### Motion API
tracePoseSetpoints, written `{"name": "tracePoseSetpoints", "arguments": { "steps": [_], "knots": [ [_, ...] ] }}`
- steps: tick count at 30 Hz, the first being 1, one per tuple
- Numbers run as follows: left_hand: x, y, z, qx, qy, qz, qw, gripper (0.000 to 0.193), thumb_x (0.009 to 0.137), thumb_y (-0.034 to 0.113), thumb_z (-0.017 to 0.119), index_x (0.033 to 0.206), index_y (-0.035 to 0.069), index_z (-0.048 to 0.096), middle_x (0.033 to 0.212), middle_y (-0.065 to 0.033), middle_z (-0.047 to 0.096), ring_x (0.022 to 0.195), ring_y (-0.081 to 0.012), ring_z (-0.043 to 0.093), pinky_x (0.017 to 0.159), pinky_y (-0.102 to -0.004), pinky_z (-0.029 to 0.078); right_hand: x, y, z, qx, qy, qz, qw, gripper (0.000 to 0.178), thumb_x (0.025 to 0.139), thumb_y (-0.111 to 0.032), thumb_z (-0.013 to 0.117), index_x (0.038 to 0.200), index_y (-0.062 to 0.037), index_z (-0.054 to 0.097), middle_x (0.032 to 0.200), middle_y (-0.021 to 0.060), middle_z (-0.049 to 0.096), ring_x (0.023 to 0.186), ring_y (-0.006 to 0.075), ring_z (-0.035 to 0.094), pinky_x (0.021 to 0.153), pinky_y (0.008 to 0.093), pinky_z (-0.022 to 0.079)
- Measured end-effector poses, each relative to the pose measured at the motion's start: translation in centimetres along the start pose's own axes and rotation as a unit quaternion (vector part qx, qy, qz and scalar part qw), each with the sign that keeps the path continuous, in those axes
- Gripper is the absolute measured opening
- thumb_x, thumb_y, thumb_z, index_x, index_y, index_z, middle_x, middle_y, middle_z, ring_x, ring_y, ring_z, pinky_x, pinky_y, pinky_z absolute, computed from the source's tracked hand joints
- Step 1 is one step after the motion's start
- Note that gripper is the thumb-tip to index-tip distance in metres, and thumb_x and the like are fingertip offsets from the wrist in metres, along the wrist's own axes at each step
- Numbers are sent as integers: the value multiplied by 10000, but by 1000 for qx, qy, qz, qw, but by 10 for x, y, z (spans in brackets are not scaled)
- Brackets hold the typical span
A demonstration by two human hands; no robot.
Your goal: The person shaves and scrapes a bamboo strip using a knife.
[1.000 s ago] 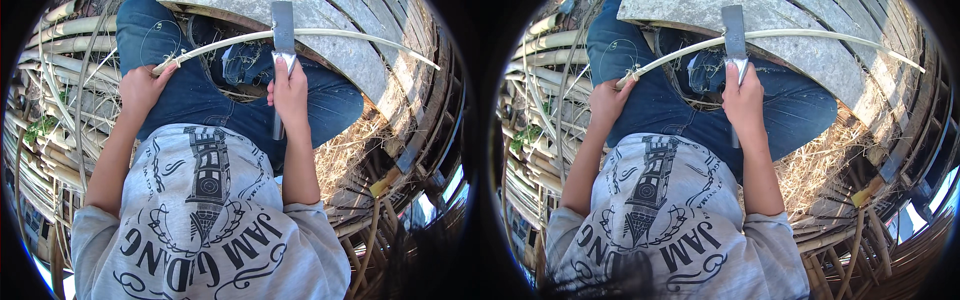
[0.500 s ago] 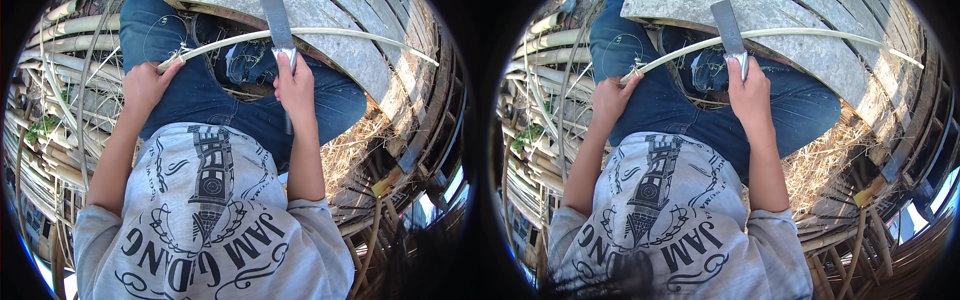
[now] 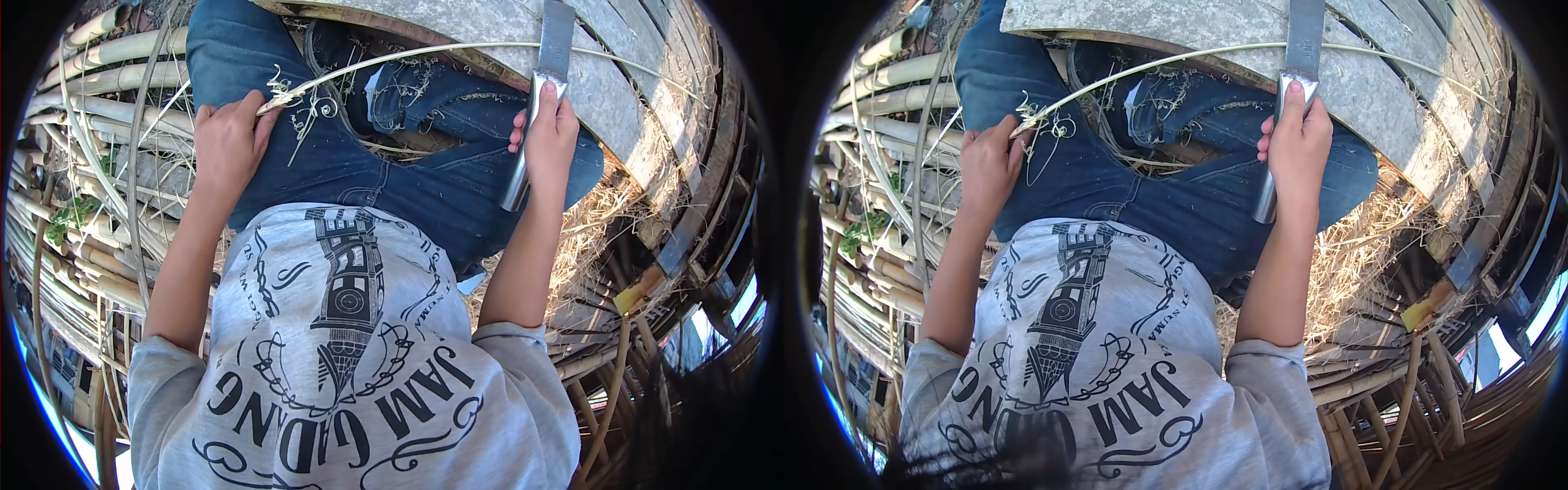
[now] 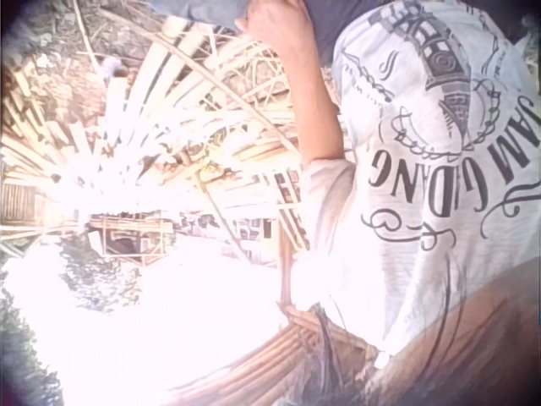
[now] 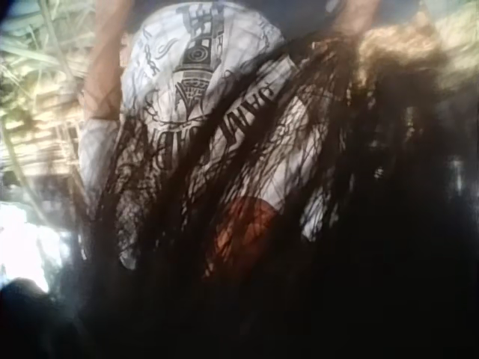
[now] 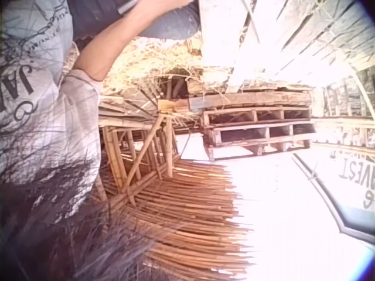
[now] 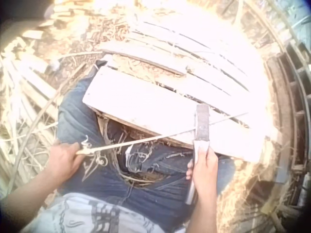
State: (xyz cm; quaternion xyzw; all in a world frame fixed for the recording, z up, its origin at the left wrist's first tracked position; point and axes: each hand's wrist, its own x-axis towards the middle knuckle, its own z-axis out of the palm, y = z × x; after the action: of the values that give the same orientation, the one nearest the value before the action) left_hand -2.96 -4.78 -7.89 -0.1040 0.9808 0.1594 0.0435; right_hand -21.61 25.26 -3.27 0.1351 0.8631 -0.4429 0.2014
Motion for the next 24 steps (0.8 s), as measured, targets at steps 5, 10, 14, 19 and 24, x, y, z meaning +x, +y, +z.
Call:
{"name": "tracePoseSetpoints", "arguments": {
  "steps": [5,10,14,19,24],
  "knots": [
    [-1,-9,19,31,34,39,998,205,881,238,671,824,87,545,605,-81,582,579,-280,569,658,-380,351,-13,-5,14,-25,-1,0,1000,396,1042,-381,418,949,-12,525,603,45,524,435,102,503,380,267,424],
    [2,-12,23,2,32,52,998,196,890,218,657,821,84,531,606,-85,583,565,-280,563,646,-383,339,-41,18,59,-58,-72,-103,990,320,1004,-280,502,960,34,548,755,283,631,769,520,611,657,512,478],
    [2,-11,19,9,25,50,998,194,897,220,644,822,83,529,626,-84,604,557,-285,557,641,-382,336,-36,10,45,-95,-63,-113,987,330,1000,-291,524,904,25,537,713,268,613,743,495,618,623,507,467],
    [3,-8,21,3,43,46,998,198,903,222,637,814,86,522,630,-76,610,554,-292,551,632,-380,339,0,1,-1,-74,54,-39,995,366,1027,-330,466,919,10,548,584,68,553,430,122,540,394,297,429],
    [5,-9,25,7,33,43,999,198,906,219,633,813,86,520,634,-84,612,548,-299,545,626,-384,349,-13,3,15,-16,37,-29,999,327,1040,-320,450,995,-1,505,615,54,512,431,106,501,376,263,424]
  ]
}}
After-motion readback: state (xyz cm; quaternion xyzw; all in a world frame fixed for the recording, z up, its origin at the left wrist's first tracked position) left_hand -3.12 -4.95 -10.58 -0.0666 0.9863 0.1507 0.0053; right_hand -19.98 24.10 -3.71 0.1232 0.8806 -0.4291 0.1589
